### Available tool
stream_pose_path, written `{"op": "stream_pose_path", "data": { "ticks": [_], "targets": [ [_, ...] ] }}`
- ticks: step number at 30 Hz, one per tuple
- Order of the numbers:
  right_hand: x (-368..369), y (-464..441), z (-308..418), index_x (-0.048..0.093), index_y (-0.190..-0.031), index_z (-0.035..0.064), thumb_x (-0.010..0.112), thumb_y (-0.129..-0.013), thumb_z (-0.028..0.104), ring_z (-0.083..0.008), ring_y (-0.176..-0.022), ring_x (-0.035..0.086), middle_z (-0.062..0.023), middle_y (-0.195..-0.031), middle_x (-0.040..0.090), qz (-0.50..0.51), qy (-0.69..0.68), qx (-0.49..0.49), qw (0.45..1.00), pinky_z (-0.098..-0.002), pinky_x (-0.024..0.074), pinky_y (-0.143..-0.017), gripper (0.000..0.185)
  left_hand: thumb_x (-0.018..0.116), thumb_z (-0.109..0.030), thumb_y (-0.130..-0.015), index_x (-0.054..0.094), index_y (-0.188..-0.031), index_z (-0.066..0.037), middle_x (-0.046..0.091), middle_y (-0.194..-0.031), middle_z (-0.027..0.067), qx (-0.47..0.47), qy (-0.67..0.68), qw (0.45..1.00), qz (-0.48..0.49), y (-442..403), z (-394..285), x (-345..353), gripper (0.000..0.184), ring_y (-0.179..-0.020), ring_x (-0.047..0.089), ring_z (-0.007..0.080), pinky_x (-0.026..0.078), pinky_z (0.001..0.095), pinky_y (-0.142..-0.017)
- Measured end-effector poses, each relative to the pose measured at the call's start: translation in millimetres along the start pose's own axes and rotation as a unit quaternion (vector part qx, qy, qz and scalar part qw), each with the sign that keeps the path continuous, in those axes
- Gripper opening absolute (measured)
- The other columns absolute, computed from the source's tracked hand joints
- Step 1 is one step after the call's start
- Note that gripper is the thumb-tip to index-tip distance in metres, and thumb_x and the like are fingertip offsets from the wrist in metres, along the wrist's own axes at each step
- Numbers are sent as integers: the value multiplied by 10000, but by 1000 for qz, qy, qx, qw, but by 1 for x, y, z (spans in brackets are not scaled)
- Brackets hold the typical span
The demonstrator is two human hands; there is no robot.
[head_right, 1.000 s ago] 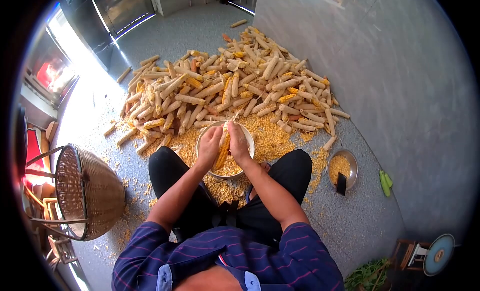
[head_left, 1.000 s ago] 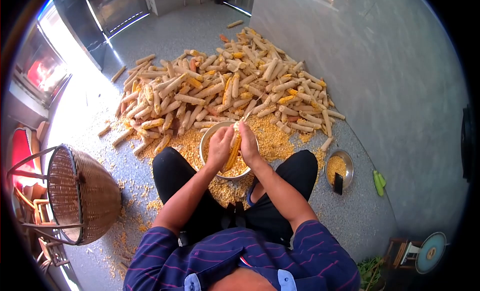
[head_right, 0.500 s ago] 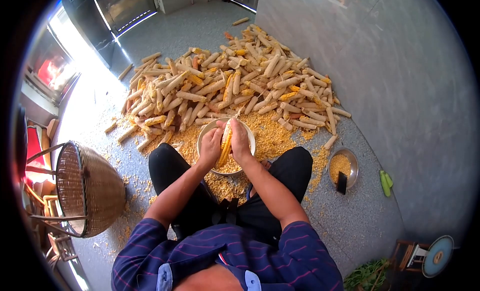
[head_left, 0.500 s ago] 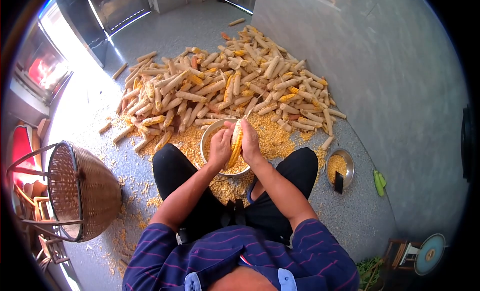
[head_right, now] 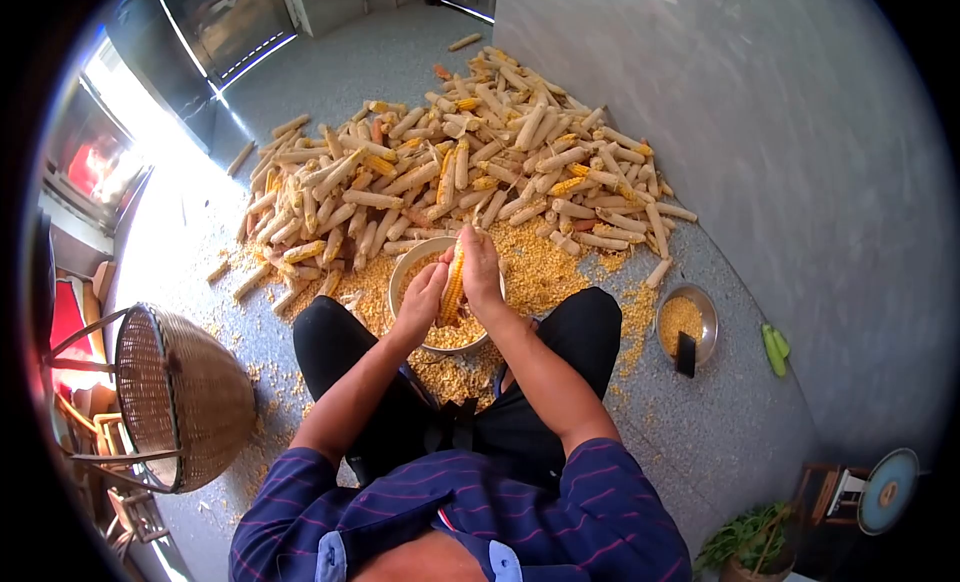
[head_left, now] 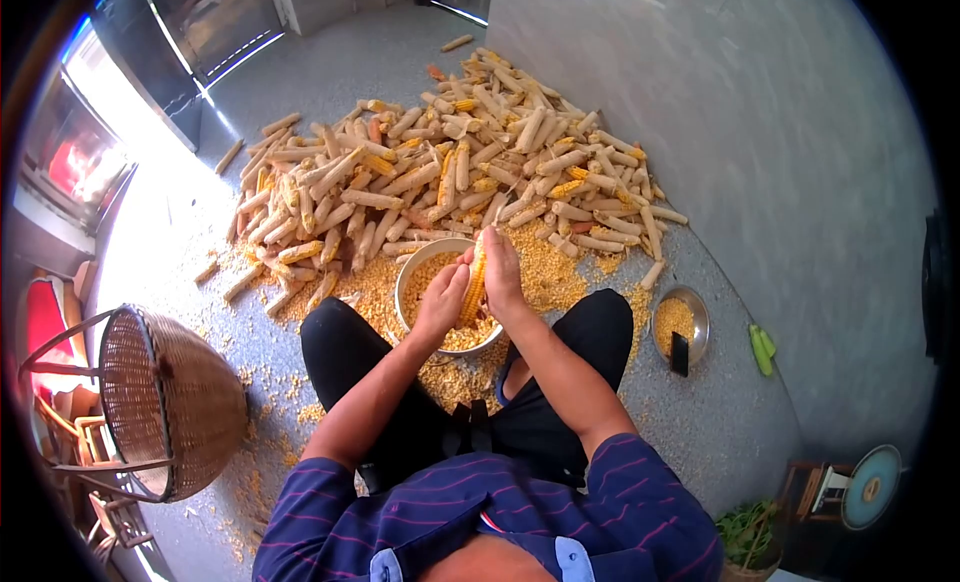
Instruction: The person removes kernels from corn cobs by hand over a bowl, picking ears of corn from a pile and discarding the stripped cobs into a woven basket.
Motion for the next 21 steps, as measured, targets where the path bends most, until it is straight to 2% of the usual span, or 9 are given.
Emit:
{"op": "stream_pose_path", "data": {
  "ticks": [2,3,6,9,11,14,18,20,21],
  "targets": [
    [8,5,13,530,-1103,15,319,-1017,431,-178,-803,621,-78,-824,608,35,160,-87,983,-304,503,-762,474,368,-391,-1018,539,-1112,2,562,-685,51,-99,60,992,54,14,-14,12,438,-538,552,127,448,267,-482],
    [9,5,12,530,-1103,15,319,-1017,431,-178,-803,621,-78,-824,608,35,161,-88,982,-304,503,-762,474,368,-391,-1018,539,-1112,2,562,-685,51,-99,60,992,54,15,-13,12,438,-538,552,127,448,267,-482],
    [11,5,-2,537,-1173,9,265,-1012,497,-156,-830,616,-88,-929,637,45,33,21,998,-296,495,-800,581,320,-467,-1010,531,-1077,-32,526,-641,56,-170,143,975,3,19,1,5,488,-450,506,142,398,271,-395],
    [16,6,-3,533,-1187,3,261,-1014,493,-154,-814,618,-82,-908,640,73,64,22,995,-295,504,-782,586,300,-484,-1006,533,-1028,-43,520,-620,54,-178,177,968,-2,17,3,5,499,-430,476,144,380,264,-389],
    [19,5,2,538,-1178,-6,283,-1027,436,-147,-771,617,-78,-865,638,60,87,-33,994,-282,506,-738,532,285,-484,-1007,527,-1013,-45,511,-605,59,-186,145,971,-30,17,11,5,502,-422,464,148,362,262,-368],
    [20,5,15,562,-1103,-13,315,-1039,307,-126,-692,590,-61,-797,620,45,188,-118,974,-261,489,-663,409,273,-500,-1003,506,-960,-76,494,-588,62,-160,190,968,25,20,11,14,486,-391,434,146,324,254,-332],
    [3,-5,4,561,-1076,-12,316,-1037,306,-126,-678,586,-56,-786,617,22,260,-166,951,-266,490,-652,403,279,-498,-1002,504,-960,-89,471,-570,57,-203,264,943,9,25,2,18,469,-368,398,144,314,245,-334],
    [-5,-2,11,551,-899,7,357,-1022,279,-144,-672,572,-73,-774,607,-45,392,-178,902,-282,446,-625,356,277,-495,-1003,507,-971,-97,455,-558,54,-254,339,905,22,30,2,23,461,-359,375,140,304,239,-334],
    [-3,-1,12,551,-899,7,357,-1022,279,-144,-672,572,-73,-774,607,-45,392,-179,901,-282,446,-625,356,277,-495,-1003,507,-971,-97,455,-558,54,-254,339,906,23,29,3,23,461,-359,375,140,304,239,-334]
  ]
}}
Point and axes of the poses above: each hand's wrist, its own y-axis away from the middle knuckle, its own x-axis out of the palm, z = x × y, the point moved 8 cm from there along -y, towards the middle knuckle
